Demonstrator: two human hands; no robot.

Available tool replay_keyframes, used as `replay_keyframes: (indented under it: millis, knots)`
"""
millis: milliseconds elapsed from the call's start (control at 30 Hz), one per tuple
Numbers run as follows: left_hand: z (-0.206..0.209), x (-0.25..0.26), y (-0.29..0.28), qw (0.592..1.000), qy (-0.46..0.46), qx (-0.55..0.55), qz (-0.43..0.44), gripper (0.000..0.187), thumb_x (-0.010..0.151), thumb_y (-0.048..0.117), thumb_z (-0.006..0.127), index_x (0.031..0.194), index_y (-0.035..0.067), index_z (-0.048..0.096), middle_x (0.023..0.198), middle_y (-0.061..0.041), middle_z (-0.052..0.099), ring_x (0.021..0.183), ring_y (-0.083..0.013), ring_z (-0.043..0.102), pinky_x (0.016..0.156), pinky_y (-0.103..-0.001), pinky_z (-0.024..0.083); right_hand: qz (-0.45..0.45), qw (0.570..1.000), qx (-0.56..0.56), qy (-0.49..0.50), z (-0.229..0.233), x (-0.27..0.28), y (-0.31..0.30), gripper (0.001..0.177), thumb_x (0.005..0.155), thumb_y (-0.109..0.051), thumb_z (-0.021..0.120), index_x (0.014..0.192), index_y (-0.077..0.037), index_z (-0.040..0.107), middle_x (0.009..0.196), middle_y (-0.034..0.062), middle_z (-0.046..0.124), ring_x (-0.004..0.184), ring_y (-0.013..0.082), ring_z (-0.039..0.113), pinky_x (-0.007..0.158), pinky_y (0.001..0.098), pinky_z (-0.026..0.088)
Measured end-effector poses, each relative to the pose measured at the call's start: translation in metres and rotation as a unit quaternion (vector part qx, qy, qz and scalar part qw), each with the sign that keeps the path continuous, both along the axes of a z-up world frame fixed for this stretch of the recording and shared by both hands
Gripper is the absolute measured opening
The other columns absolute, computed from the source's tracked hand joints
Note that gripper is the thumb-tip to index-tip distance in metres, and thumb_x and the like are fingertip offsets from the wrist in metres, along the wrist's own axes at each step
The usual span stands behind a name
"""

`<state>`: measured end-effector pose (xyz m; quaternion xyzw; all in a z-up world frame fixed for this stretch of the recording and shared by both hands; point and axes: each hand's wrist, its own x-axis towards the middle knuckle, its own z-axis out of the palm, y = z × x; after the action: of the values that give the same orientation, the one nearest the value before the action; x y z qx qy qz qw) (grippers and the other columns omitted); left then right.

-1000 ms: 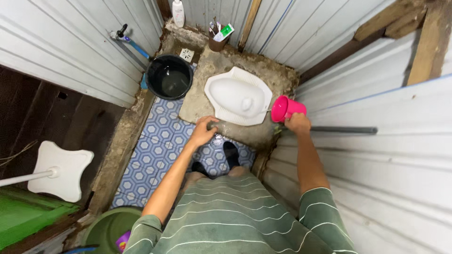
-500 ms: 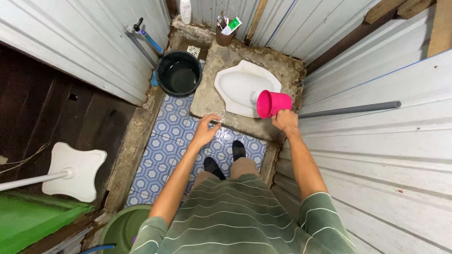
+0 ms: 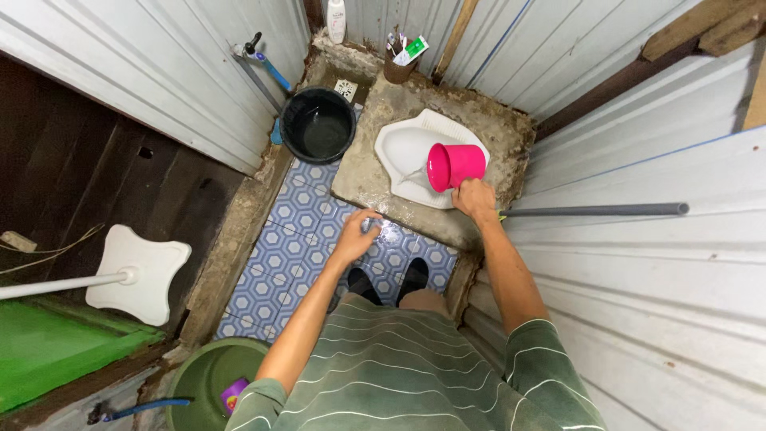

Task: The person pours water from a pink cup into a white urinal multiple times, then uses a long-handled brush to scrub the interior surfaces. The person repeatedly scoops water and scrubs the urinal throughout the clip.

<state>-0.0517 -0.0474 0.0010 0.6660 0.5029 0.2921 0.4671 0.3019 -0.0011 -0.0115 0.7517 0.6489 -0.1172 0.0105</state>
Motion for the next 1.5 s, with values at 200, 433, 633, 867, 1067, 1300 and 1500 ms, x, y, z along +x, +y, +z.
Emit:
replay_keyframes:
  millis: [200, 433, 633, 867, 1067, 1300, 1500]
  knots:
    - [-0.009, 0.048, 0.014, 0.999, 0.025, -0.015, 0.015, 0.030, 0.085, 0.019, 0.074, 0.115, 0.013, 0.071, 0.130, -0.013, 0.068, 0.128, -0.0331, 0.058, 0.114, -0.041, 0.042, -0.010, 0.999, -0.027, -0.017, -0.009, 0.055, -0.005, 0.036, 0.087, -0.035, 0.062, 0.090, -0.003, 0.078, 0.091, 0.0230, 0.075, 0.089, 0.0415, 0.073, 0.088, 0.0522, 0.056]
    - [0.005, 0.114, 0.018, 0.999, 0.012, 0.026, -0.022, 0.029, 0.082, 0.013, 0.073, 0.111, 0.010, 0.072, 0.135, -0.016, 0.062, 0.131, -0.0367, 0.051, 0.113, -0.044, 0.038, -0.177, 0.984, -0.022, 0.009, -0.030, 0.101, -0.016, 0.043, 0.087, -0.040, 0.064, 0.093, 0.001, 0.077, 0.093, 0.0289, 0.073, 0.092, 0.0444, 0.072, 0.087, 0.0512, 0.057]
    - [0.000, 0.118, 0.001, 0.999, 0.034, 0.005, 0.034, 0.030, 0.083, 0.016, 0.073, 0.112, 0.011, 0.072, 0.131, -0.014, 0.064, 0.129, -0.0352, 0.054, 0.112, -0.043, 0.040, -0.176, 0.979, -0.090, 0.047, -0.037, 0.117, -0.005, 0.036, 0.092, -0.031, 0.059, 0.095, 0.001, 0.075, 0.092, 0.0275, 0.075, 0.089, 0.0429, 0.076, 0.083, 0.0529, 0.060]
    - [-0.002, 0.127, -0.035, 0.998, 0.057, -0.005, 0.040, 0.030, 0.084, 0.017, 0.073, 0.113, 0.011, 0.072, 0.131, -0.015, 0.064, 0.131, -0.0354, 0.052, 0.114, -0.046, 0.037, -0.101, 0.995, -0.010, 0.021, -0.035, 0.118, -0.002, 0.032, 0.093, -0.023, 0.057, 0.093, 0.002, 0.077, 0.097, 0.0308, 0.072, 0.095, 0.0485, 0.071, 0.087, 0.0549, 0.057]
    - [-0.005, 0.143, -0.008, 0.999, 0.048, -0.008, 0.016, 0.042, 0.089, 0.022, 0.069, 0.129, 0.013, 0.065, 0.150, -0.018, 0.051, 0.142, -0.0390, 0.041, 0.119, -0.048, 0.029, -0.108, 0.993, -0.029, 0.028, -0.037, 0.113, 0.012, 0.029, 0.091, -0.018, 0.058, 0.096, 0.002, 0.077, 0.098, 0.0308, 0.073, 0.097, 0.0483, 0.072, 0.086, 0.0550, 0.058]
    - [-0.022, 0.156, 0.036, 0.993, 0.121, -0.013, -0.004, 0.054, 0.081, 0.022, 0.072, 0.134, 0.017, 0.063, 0.155, -0.017, 0.046, 0.147, -0.0425, 0.030, 0.120, -0.048, 0.025, -0.125, 0.991, 0.015, 0.044, -0.039, 0.104, 0.014, 0.027, 0.090, -0.016, 0.058, 0.094, 0.004, 0.076, 0.097, 0.0316, 0.072, 0.094, 0.0480, 0.071, 0.085, 0.0548, 0.057]
    - [-0.022, 0.158, 0.036, 0.994, 0.106, -0.003, -0.011, 0.053, 0.082, 0.023, 0.073, 0.133, 0.016, 0.063, 0.156, -0.017, 0.044, 0.148, -0.0409, 0.029, 0.121, -0.050, 0.023, -0.125, 0.986, 0.075, 0.076, -0.032, 0.095, -0.005, 0.026, 0.084, -0.016, 0.061, 0.089, 0.008, 0.072, 0.087, 0.0313, 0.072, 0.083, 0.0461, 0.073, 0.078, 0.0525, 0.059]
